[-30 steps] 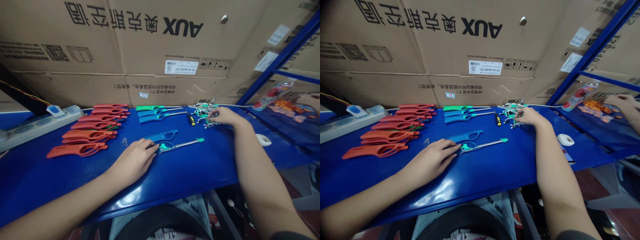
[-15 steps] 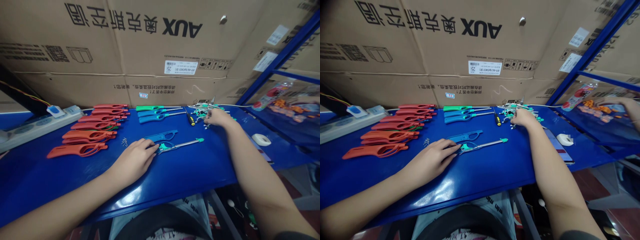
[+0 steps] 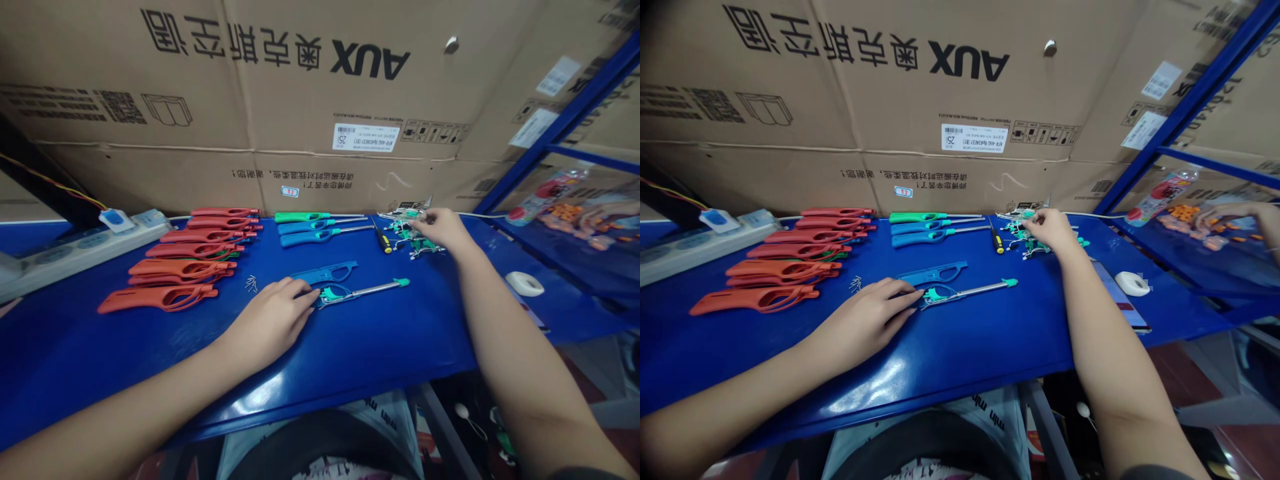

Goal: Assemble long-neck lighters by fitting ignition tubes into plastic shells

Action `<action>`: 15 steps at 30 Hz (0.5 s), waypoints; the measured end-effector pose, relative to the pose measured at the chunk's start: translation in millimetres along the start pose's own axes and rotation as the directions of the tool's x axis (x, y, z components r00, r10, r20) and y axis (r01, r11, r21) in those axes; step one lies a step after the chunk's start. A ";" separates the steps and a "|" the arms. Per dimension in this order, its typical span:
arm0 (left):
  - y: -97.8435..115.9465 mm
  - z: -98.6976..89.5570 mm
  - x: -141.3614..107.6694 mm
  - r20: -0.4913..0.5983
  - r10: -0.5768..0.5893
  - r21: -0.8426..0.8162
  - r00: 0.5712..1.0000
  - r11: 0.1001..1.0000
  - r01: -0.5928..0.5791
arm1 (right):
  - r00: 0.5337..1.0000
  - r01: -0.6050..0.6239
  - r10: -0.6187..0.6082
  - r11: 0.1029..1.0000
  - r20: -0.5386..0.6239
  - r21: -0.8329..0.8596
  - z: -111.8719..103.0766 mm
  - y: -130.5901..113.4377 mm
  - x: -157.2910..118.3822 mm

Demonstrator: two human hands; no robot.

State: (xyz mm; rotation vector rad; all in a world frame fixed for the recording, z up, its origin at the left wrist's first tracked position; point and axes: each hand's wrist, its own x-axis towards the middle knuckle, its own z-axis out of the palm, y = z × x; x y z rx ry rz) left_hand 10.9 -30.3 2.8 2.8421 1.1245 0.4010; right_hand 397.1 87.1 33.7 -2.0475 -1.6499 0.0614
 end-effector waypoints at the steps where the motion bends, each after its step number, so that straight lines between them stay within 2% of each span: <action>1: -0.1 0.3 -0.2 0.000 -0.001 -0.009 1.000 1.000 0.001 | 1.000 -0.001 0.002 0.999 -0.012 0.037 -0.3 -3.3 -0.9; 5: 2.9 -2.3 -0.5 -0.077 -0.015 -0.153 0.997 0.988 0.003 | 0.999 0.040 -0.043 0.969 0.004 0.242 2.8 -27.2 -12.0; 7: 6.8 -6.6 0.5 -0.160 -0.073 -0.335 0.984 0.942 0.015 | 0.990 0.079 -0.129 0.861 0.064 0.503 6.9 -45.0 -24.1; 9: 10.9 -10.6 2.7 -0.194 -0.182 -0.549 0.964 0.834 0.047 | 0.967 0.137 -0.239 0.785 0.091 0.605 11.8 -65.0 -41.0; 10: 12.4 -11.6 4.1 -0.173 -0.241 -0.638 0.955 0.766 0.077 | 0.955 0.190 -0.291 0.760 0.064 0.621 14.3 -75.2 -50.9; 12: 13.7 -10.6 7.0 -0.077 -0.337 -0.790 0.938 0.595 0.149 | 0.929 0.256 -0.368 0.694 0.026 0.672 19.3 -94.8 -72.6; 14: 13.2 -6.3 9.5 0.033 -0.383 -0.884 0.923 0.420 0.205 | 0.911 0.245 -0.412 0.590 0.025 0.769 24.3 -111.2 -94.1; 15: 12.7 -3.7 10.3 0.058 -0.393 -0.907 0.918 0.363 0.213 | 0.902 0.243 -0.431 0.540 0.017 0.805 27.0 -117.7 -103.8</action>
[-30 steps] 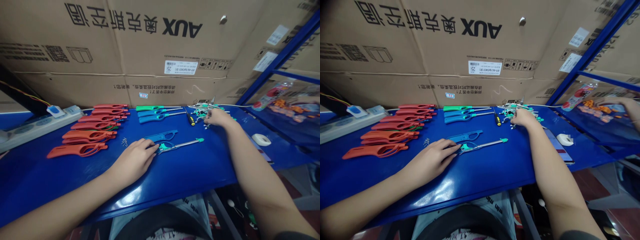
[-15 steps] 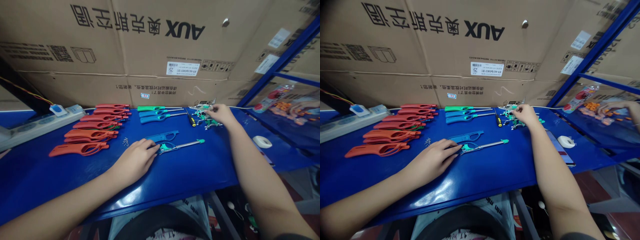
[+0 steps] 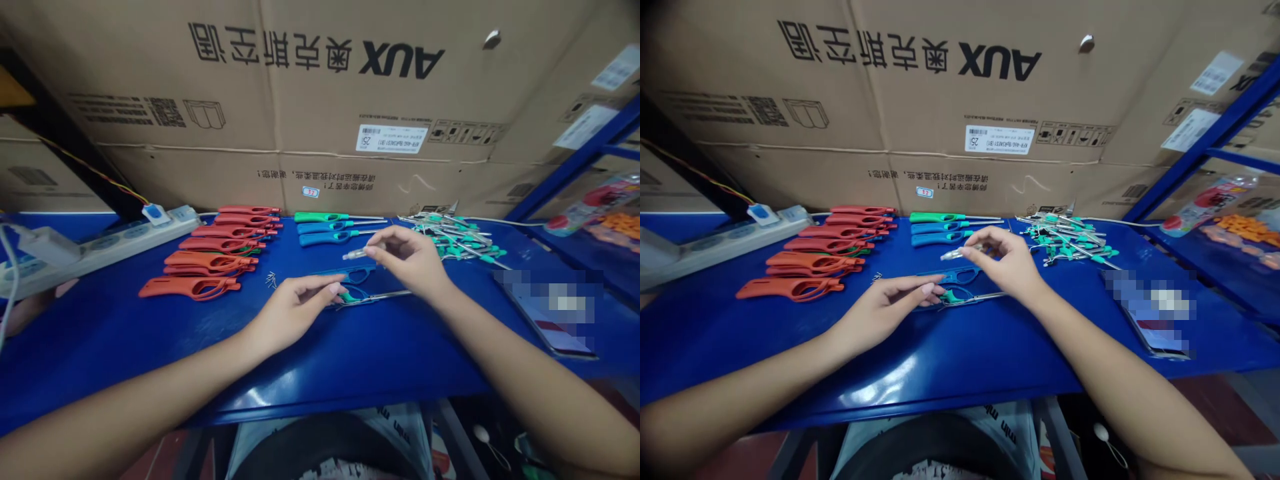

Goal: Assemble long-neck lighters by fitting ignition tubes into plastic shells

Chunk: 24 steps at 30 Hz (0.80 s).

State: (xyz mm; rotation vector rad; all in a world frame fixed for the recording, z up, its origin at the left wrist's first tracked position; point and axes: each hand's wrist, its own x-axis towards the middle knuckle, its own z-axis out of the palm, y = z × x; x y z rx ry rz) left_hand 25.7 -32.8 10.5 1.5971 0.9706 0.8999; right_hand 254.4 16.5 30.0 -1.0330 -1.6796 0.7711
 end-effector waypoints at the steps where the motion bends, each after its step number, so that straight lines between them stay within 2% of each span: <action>1: -2.1 0.8 0.8 -0.006 -0.007 -0.035 1.000 0.999 0.006 | 1.000 0.023 -0.023 0.999 0.015 0.034 8.3 -2.5 -5.4; 4: -4.2 2.0 1.3 -0.083 0.099 -0.036 0.992 0.994 -0.102 | 0.988 0.059 -0.077 0.990 0.131 0.132 23.9 -3.2 -16.2; 8: -0.3 1.0 -1.0 -0.202 0.259 0.041 0.944 0.966 -0.256 | 0.946 -0.046 -0.040 0.966 0.323 0.255 26.8 1.6 -19.8; 12: -0.2 0.4 -1.5 -0.235 0.257 -0.003 0.938 0.964 -0.265 | 0.879 -0.138 -0.009 0.952 0.477 0.272 24.6 0.8 -21.8; 17: -3.5 1.1 0.6 -0.205 0.229 -0.097 0.952 0.963 -0.253 | 0.871 -0.144 0.020 0.966 0.491 0.215 25.7 0.6 -22.6; 19: -4.1 0.9 1.2 -0.212 0.213 -0.105 0.954 0.965 -0.239 | 0.868 -0.082 0.007 0.988 0.497 0.130 24.5 2.3 -20.9; 21: -3.9 0.3 1.9 -0.229 0.180 -0.126 0.957 0.969 -0.212 | 0.857 0.059 -0.054 0.998 0.512 0.007 20.9 3.7 -18.9; 24: -3.0 -1.1 3.9 -0.267 0.107 -0.213 0.958 0.963 -0.167 | 0.788 0.273 -0.116 0.946 0.604 -0.174 12.4 3.8 -17.1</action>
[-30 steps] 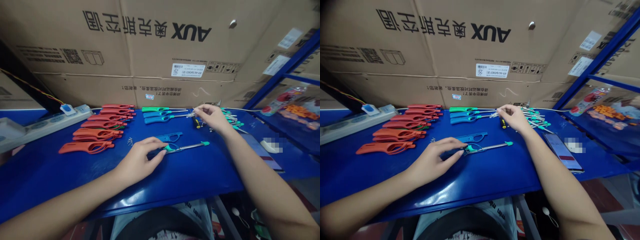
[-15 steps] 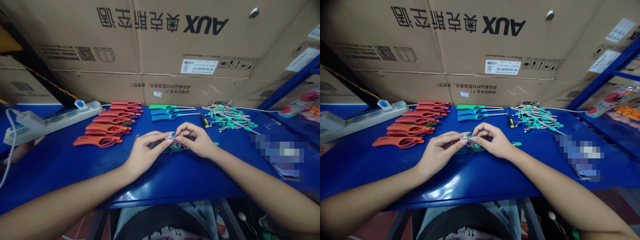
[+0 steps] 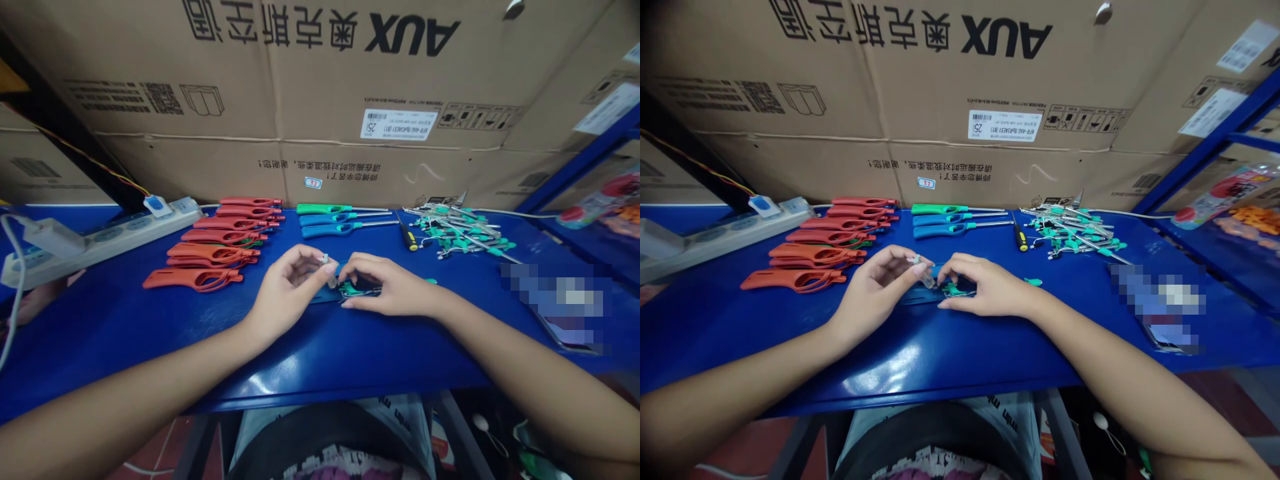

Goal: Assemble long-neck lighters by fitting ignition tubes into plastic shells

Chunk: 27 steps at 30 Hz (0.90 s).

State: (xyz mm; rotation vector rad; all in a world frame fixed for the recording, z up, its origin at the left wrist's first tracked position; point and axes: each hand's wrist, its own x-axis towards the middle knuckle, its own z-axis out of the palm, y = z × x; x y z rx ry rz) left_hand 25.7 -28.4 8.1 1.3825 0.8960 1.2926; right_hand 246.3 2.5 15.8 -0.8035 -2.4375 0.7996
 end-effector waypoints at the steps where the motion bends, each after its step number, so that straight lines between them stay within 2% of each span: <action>1: 0.2 -0.3 1.0 -0.016 -0.023 -0.021 1.000 1.000 0.023 | 0.999 0.010 -0.006 0.998 0.054 -0.067 -2.3 0.3 -1.6; 4: -0.4 -2.4 4.3 -0.030 -0.076 -0.002 0.997 0.997 0.076 | 0.988 0.018 0.013 0.981 0.156 -0.193 -6.0 1.5 -5.1; 7: -3.8 -6.3 6.5 -0.010 -0.081 0.086 0.997 0.993 0.081 | 0.987 0.037 -0.002 0.976 0.163 -0.217 -5.7 3.8 -5.2; 12: -11.2 -11.1 6.9 0.034 -0.041 0.278 0.999 0.960 0.030 | 0.991 0.048 -0.034 0.993 0.131 -0.108 -4.9 4.3 -2.1; 14: -12.6 -10.8 6.2 0.059 -0.049 0.315 0.997 0.949 0.028 | 0.997 -0.002 0.006 0.999 0.081 -0.050 -4.5 3.4 -1.4; 16: -12.5 -9.9 5.5 0.083 -0.072 0.315 0.994 0.948 0.042 | 0.993 -0.109 0.106 0.993 0.056 0.053 -4.0 3.0 -1.1; 18: -11.1 -9.3 5.1 0.107 -0.097 0.302 0.990 0.951 0.060 | 0.961 -0.275 0.260 0.939 0.093 0.206 -3.6 3.3 -0.7; 21: -8.9 -10.1 5.5 0.131 -0.092 0.377 0.987 0.926 0.036 | 0.878 -0.478 0.433 0.783 0.202 0.399 -4.6 3.1 1.0; 23: -8.8 -11.6 6.4 0.135 -0.071 0.451 0.988 0.893 0.002 | 0.860 -0.507 0.453 0.718 0.233 0.476 -5.7 2.2 2.8; 27: -12.6 -13.7 8.1 0.122 -0.057 0.494 0.991 0.870 -0.010 | 0.866 -0.487 0.446 0.644 0.227 0.591 -6.2 1.7 6.1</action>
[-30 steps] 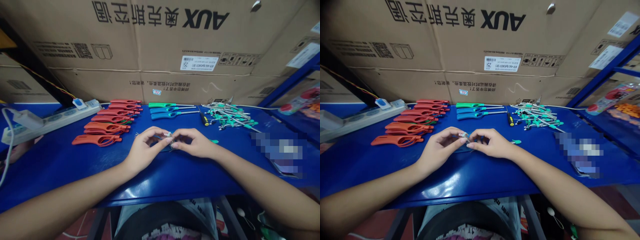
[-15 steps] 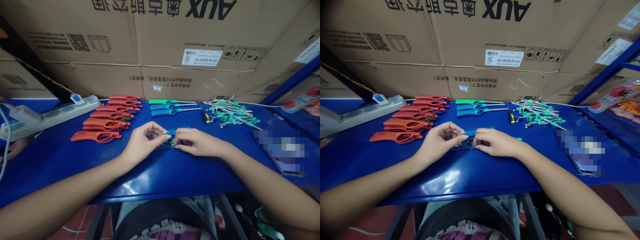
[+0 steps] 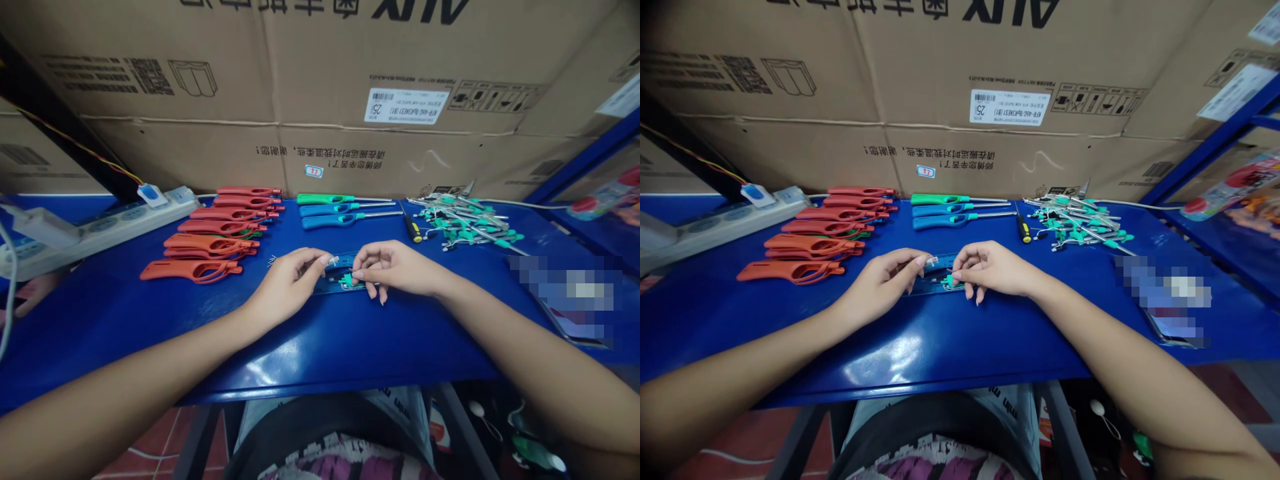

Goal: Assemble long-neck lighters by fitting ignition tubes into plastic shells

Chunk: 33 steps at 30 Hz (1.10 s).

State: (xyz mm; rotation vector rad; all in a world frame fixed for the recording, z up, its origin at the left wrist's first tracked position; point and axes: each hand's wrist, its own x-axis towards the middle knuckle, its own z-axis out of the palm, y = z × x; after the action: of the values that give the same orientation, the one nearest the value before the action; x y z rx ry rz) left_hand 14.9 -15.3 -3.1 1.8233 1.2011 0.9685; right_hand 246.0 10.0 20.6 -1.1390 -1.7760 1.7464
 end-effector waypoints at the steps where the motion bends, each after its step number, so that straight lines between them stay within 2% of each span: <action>1: -0.8 0.4 0.3 0.001 -0.005 -0.008 1.000 1.000 0.005 | 1.000 0.000 0.000 1.000 -0.005 0.021 -0.1 0.5 0.9; 11: 3.9 1.5 3.6 0.083 -0.092 -0.179 0.992 0.978 0.106 | 0.997 0.038 -0.033 0.997 -0.070 0.064 -2.0 10.5 9.5; 19: 3.2 1.0 4.1 0.115 -0.122 -0.156 0.986 0.978 0.139 | 0.988 0.140 -0.139 0.990 -0.066 0.010 1.5 17.1 11.5; 26: 8.1 1.7 1.5 0.110 -0.082 -0.129 0.990 0.987 0.096 | 0.988 0.143 -0.145 0.989 -0.048 -0.041 0.8 16.3 10.4; 33: 6.5 2.5 2.7 0.090 -0.105 -0.169 0.990 0.978 0.120 | 0.990 0.141 -0.141 0.989 -0.017 -0.041 -0.2 16.6 11.7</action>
State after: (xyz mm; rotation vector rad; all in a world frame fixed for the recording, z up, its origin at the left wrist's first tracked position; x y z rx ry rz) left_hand 20.3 -15.1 2.0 1.6243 1.1215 0.8980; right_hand 243.8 17.2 1.8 -1.0163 -1.8394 1.6189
